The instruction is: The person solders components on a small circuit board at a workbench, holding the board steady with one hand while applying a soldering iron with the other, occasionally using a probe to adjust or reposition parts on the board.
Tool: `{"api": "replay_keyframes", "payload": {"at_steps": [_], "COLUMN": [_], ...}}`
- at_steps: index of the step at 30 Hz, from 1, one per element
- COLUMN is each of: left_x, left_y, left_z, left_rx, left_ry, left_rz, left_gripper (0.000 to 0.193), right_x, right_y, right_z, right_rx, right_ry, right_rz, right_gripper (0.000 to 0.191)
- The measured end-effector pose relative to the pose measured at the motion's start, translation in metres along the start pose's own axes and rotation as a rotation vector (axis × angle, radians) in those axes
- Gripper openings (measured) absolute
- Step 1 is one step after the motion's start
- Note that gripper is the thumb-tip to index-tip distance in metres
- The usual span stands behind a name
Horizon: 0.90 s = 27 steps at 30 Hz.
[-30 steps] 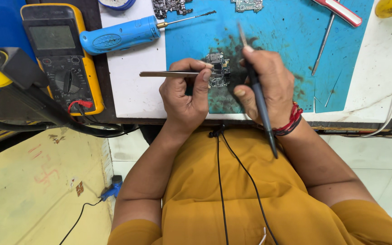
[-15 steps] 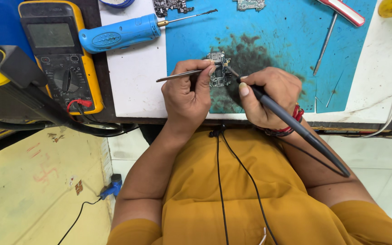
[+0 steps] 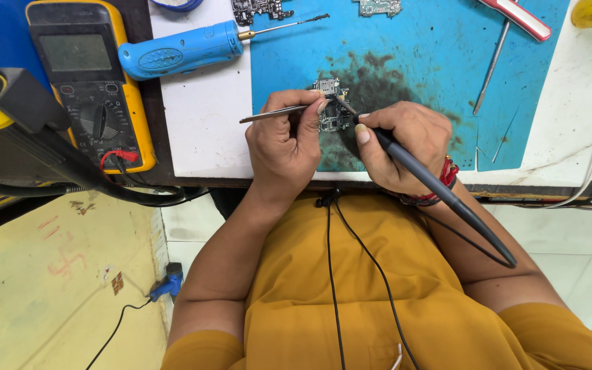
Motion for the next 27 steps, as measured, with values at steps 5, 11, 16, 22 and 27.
{"api": "replay_keyframes", "payload": {"at_steps": [5, 11, 16, 22, 27], "left_x": [-0.0003, -0.0003, -0.0004, -0.0005, -0.001], "left_y": [0.0005, 0.0, -0.0005, 0.0001, 0.0005], "left_z": [-0.0005, 0.0002, -0.0006, -0.0006, 0.0], "left_rx": [-0.007, -0.007, -0.005, -0.011, -0.013], "left_ry": [-0.006, -0.007, -0.004, -0.001, -0.003], "left_rz": [-0.013, -0.008, -0.01, -0.015, -0.016], "left_gripper": [0.01, 0.009, 0.01, 0.009, 0.009], "right_x": [0.0009, 0.0011, 0.0007, 0.0003, 0.0009], "right_y": [0.0006, 0.0005, 0.0008, 0.0006, 0.0006], "right_z": [0.0002, -0.0005, -0.0007, -0.0006, -0.0003], "right_rx": [-0.001, -0.004, 0.004, -0.007, -0.004], "right_ry": [-0.002, 0.005, 0.005, 0.007, 0.003], "right_rz": [-0.002, 0.001, 0.002, 0.011, -0.004], "right_gripper": [0.014, 0.014, 0.013, 0.013, 0.012]}}
Point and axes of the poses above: each hand's wrist, its own x-axis away from the middle knuckle, its own z-axis out of the back of the hand, y = z × x, the point moved 4 cm from there along -x, towards the middle knuckle
